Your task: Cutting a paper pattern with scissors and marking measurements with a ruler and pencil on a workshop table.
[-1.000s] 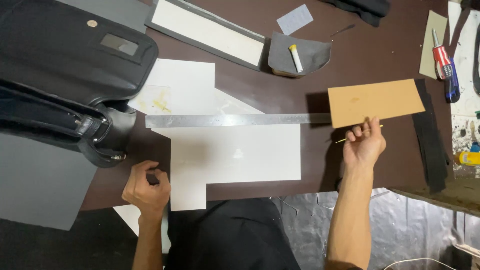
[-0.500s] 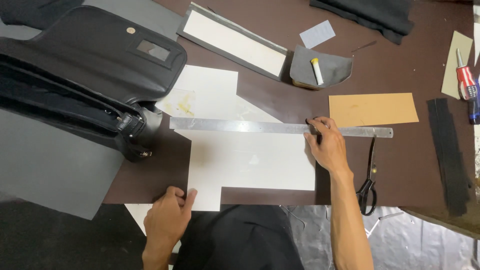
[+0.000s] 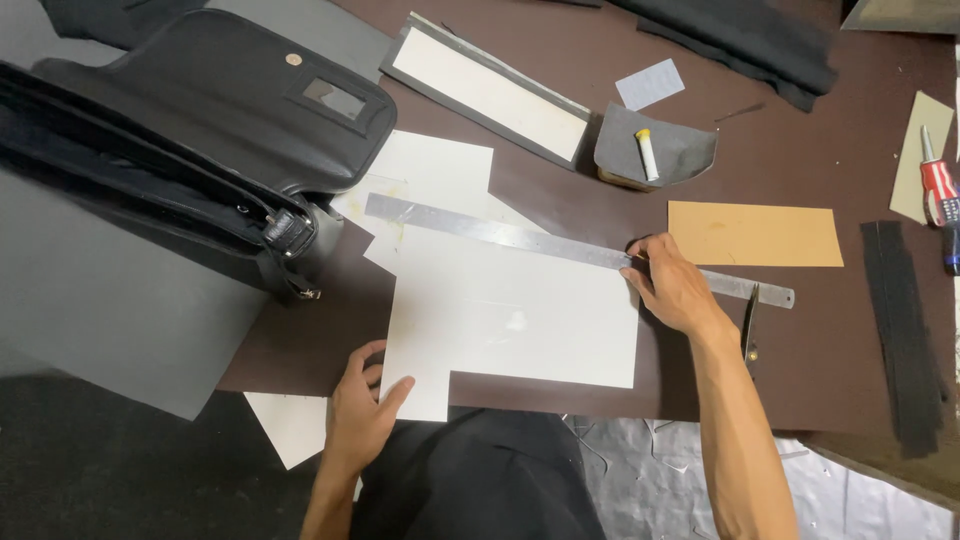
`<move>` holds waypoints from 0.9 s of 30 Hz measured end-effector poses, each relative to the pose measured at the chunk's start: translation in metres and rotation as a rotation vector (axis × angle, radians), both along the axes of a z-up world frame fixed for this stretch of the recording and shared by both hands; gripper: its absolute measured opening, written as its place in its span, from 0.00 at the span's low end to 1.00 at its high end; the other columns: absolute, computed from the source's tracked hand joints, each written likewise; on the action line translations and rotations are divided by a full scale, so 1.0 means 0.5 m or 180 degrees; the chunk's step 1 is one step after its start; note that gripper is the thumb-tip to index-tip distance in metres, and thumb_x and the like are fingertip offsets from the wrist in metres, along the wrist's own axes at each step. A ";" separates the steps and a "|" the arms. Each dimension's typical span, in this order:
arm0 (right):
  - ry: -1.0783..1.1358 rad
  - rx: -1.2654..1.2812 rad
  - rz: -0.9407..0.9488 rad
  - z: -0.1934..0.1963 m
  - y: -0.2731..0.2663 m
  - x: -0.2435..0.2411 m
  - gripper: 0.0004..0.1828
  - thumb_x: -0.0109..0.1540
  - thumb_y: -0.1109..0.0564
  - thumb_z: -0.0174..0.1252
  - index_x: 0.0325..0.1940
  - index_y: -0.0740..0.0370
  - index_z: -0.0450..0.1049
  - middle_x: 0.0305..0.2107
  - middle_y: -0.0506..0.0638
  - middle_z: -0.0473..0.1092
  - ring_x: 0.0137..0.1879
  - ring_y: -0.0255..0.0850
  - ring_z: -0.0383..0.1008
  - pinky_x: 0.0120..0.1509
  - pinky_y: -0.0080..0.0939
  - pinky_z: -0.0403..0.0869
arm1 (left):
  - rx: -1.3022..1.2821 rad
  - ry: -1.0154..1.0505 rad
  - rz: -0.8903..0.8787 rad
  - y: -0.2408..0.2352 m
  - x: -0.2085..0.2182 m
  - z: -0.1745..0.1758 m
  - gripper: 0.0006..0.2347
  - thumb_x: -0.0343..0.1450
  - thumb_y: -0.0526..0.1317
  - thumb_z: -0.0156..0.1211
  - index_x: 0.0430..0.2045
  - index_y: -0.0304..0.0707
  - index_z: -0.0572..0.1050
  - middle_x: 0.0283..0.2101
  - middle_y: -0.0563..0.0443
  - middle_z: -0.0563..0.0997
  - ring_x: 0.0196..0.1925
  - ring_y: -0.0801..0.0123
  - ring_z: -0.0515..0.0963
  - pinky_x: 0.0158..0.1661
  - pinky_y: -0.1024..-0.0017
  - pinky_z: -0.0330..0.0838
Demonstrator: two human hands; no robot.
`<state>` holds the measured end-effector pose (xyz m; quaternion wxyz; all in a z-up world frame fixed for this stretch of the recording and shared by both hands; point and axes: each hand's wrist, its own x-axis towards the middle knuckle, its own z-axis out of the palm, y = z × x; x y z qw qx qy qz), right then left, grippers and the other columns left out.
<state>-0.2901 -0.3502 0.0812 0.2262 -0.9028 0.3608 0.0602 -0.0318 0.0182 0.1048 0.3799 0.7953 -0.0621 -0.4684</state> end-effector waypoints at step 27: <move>0.0065 0.0134 -0.0954 0.058 0.021 -0.023 0.21 0.58 0.39 0.66 0.45 0.51 0.74 0.31 0.43 0.72 0.35 0.43 0.67 0.47 0.43 0.66 | -0.0439 0.0272 -0.0269 -0.027 0.015 0.000 0.29 0.64 0.37 0.58 0.65 0.48 0.64 0.52 0.51 0.85 0.51 0.68 0.84 0.52 0.69 0.76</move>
